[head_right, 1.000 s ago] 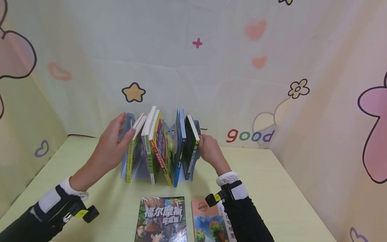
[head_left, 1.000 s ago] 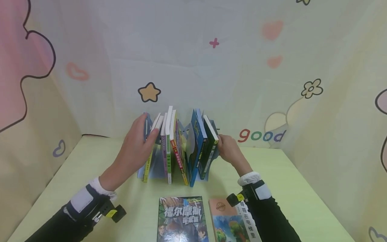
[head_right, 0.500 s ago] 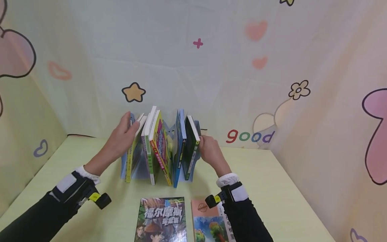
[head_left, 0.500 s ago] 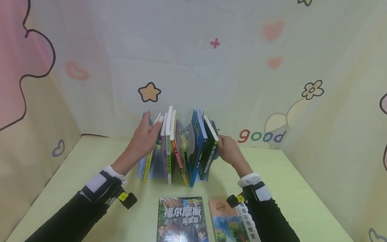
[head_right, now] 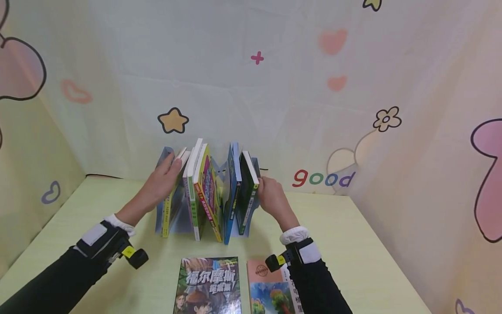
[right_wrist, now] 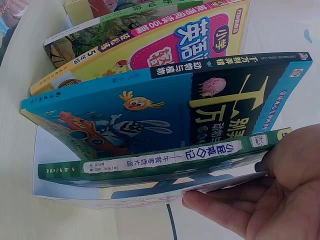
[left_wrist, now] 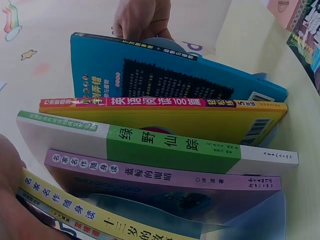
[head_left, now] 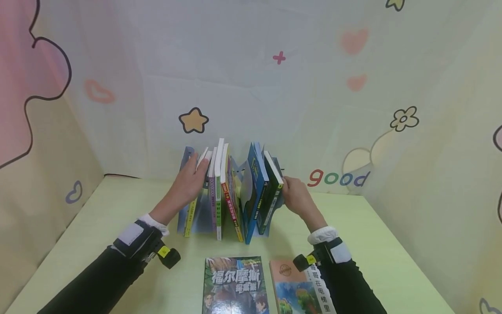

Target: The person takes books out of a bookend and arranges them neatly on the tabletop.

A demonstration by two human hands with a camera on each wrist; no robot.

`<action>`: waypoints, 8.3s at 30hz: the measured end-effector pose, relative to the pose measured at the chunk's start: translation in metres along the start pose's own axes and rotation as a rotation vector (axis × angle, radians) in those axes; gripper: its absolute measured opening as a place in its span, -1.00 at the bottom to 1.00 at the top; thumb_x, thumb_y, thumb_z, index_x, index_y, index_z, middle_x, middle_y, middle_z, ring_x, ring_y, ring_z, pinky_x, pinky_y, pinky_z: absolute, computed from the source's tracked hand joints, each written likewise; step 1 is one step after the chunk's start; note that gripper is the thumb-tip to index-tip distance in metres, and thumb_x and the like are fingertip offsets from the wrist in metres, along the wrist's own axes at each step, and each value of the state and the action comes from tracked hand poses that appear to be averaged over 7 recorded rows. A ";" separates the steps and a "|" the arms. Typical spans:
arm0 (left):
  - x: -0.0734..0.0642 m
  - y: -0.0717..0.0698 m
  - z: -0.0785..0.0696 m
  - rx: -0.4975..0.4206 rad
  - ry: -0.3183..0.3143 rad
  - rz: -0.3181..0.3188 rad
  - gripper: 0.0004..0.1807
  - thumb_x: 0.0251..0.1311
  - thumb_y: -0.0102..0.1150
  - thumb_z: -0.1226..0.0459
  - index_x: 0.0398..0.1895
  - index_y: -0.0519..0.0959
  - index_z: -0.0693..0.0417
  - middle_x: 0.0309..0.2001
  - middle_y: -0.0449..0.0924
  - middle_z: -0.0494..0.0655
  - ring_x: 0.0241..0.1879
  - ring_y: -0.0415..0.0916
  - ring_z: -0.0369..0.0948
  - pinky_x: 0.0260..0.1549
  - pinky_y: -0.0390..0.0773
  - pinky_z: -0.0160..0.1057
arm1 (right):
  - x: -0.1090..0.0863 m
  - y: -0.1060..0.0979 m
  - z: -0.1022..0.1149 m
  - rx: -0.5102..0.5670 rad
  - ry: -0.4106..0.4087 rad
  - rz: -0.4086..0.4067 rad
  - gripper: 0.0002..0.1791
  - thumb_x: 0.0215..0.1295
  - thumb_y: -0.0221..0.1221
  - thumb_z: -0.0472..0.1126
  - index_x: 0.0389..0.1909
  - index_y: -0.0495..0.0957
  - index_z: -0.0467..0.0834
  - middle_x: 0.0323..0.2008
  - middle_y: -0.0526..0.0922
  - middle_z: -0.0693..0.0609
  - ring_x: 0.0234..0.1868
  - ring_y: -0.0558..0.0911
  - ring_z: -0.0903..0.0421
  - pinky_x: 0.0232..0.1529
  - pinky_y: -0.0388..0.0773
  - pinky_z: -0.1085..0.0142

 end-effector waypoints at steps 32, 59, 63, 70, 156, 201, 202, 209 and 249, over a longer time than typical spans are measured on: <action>-0.015 0.005 0.009 -0.033 -0.066 0.068 -0.22 0.57 -0.16 -0.16 0.61 0.07 0.13 0.28 0.46 0.24 0.14 0.53 0.12 0.10 0.54 0.33 | -0.001 0.002 0.000 -0.016 0.006 -0.011 -0.61 0.68 -0.10 -0.16 0.05 0.57 -0.38 -0.20 0.70 -0.28 -0.29 0.70 -0.13 -0.19 0.71 0.05; -0.065 -0.011 0.009 -0.057 0.048 0.039 -0.29 0.46 -0.34 0.52 0.66 -0.11 0.22 0.52 0.10 0.45 0.42 0.24 0.30 0.23 0.42 0.32 | -0.001 0.005 0.001 0.011 0.002 0.005 -0.59 0.68 -0.09 -0.13 0.12 0.56 -0.38 -0.14 0.71 -0.30 -0.24 0.74 -0.17 -0.12 0.73 0.00; -0.076 -0.014 0.010 -0.050 0.085 0.003 -0.30 0.46 -0.30 0.52 0.65 -0.07 0.21 0.50 0.14 0.44 0.38 0.28 0.31 0.18 0.46 0.33 | -0.001 0.005 0.001 0.019 0.006 0.001 -0.58 0.68 -0.09 -0.12 0.13 0.56 -0.37 -0.12 0.71 -0.30 -0.22 0.74 -0.18 -0.10 0.73 -0.01; -0.097 -0.018 0.013 -0.045 0.139 -0.098 -0.33 0.46 -0.21 0.52 0.62 0.08 0.16 0.47 0.27 0.35 0.35 0.37 0.23 0.20 0.45 0.30 | 0.000 0.006 0.000 0.030 0.002 -0.002 -0.57 0.68 -0.11 -0.13 0.13 0.56 -0.38 -0.12 0.71 -0.31 -0.23 0.75 -0.18 -0.12 0.73 0.00; -0.172 0.013 0.011 -0.599 -0.284 0.412 -0.29 0.40 0.14 0.39 0.58 0.17 0.18 0.29 0.42 0.16 0.03 0.54 0.08 0.05 0.64 0.16 | -0.003 0.014 -0.008 0.488 0.096 0.058 -0.47 0.65 -0.03 0.08 0.29 0.57 -0.25 0.00 0.67 -0.22 0.00 0.70 -0.15 0.03 0.70 0.05; -0.135 0.045 0.009 -0.780 -0.285 0.557 -0.30 0.31 0.16 0.39 0.52 0.26 0.29 0.14 0.56 0.18 0.00 0.60 0.04 0.04 0.67 0.01 | -0.144 0.076 0.025 0.579 -0.002 0.647 -0.36 0.60 0.04 0.11 0.46 0.35 -0.24 0.04 0.69 -0.08 -0.11 0.73 -0.03 0.00 0.70 0.07; -0.135 0.046 0.009 -0.780 -0.287 0.557 -0.31 0.32 0.16 0.39 0.52 0.26 0.29 0.14 0.56 0.18 0.00 0.60 0.04 0.04 0.67 0.02 | -0.146 0.079 0.025 0.599 0.006 0.660 -0.36 0.59 0.07 0.10 0.47 0.34 -0.22 0.05 0.69 -0.09 -0.10 0.74 -0.05 -0.01 0.71 0.06; -0.136 0.047 0.014 -0.784 -0.307 0.546 -0.32 0.30 0.19 0.38 0.50 0.29 0.29 0.12 0.56 0.17 -0.01 0.62 0.04 0.02 0.68 0.03 | -0.156 0.094 0.028 0.743 0.044 0.736 -0.41 0.51 0.21 -0.03 0.44 0.39 -0.18 0.01 0.73 -0.14 -0.11 0.77 -0.14 -0.13 0.74 0.00; -0.109 -0.021 0.045 -0.450 -0.210 0.151 -0.51 0.57 -0.02 0.28 0.43 0.30 0.37 0.31 0.47 0.26 0.25 0.54 0.10 0.13 0.63 -0.05 | -0.162 0.055 0.015 0.797 -0.128 0.684 -0.53 0.64 -0.01 -0.20 0.42 0.34 -0.35 0.04 0.70 -0.27 -0.08 0.76 -0.21 -0.11 0.73 -0.04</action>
Point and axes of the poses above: each hand's wrist, its own x-axis towards the middle knuckle, its own y-axis out of the palm, z = x × y, the point moved 8 cm from there along x, towards the middle knuckle
